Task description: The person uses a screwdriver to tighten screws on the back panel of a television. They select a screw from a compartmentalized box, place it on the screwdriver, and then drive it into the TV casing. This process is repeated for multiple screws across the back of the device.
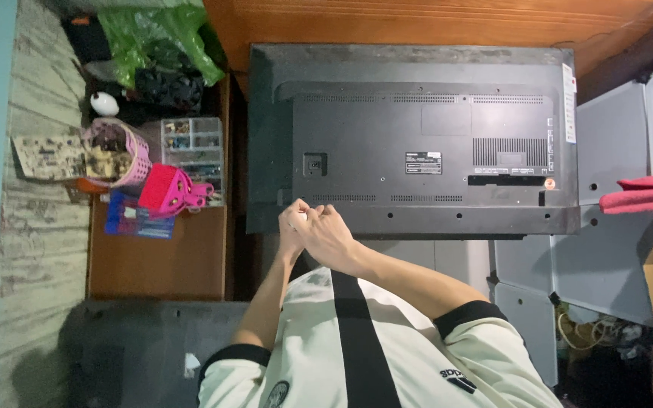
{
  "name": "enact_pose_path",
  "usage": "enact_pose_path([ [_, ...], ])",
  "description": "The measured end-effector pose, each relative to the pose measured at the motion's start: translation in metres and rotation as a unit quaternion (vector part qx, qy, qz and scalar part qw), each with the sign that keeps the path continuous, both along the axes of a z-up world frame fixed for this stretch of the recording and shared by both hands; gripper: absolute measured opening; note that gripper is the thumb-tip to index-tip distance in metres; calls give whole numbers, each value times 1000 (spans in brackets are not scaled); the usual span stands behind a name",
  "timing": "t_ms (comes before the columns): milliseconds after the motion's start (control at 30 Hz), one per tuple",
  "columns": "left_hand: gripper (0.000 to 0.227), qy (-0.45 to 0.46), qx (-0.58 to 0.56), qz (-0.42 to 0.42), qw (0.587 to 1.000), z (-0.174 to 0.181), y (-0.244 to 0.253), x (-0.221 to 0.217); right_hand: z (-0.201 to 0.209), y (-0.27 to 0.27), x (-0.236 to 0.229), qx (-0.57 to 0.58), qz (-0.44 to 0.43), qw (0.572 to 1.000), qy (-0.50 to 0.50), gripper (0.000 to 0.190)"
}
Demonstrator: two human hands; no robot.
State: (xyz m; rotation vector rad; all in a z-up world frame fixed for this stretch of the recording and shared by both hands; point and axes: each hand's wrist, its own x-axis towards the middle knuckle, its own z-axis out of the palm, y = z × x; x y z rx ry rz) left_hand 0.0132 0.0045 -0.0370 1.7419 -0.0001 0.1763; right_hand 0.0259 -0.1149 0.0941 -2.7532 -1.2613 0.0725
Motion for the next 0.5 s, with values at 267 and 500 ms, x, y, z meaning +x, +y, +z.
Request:
enact_pose_path([
  [267, 24, 16, -38, 47, 998, 5, 0, -4, -33, 7, -8, 9, -51, 999, -12, 17],
  [500, 25, 56, 36, 33, 997, 37, -3, -8, 22, 6, -9, 13, -35, 998, 43, 32],
])
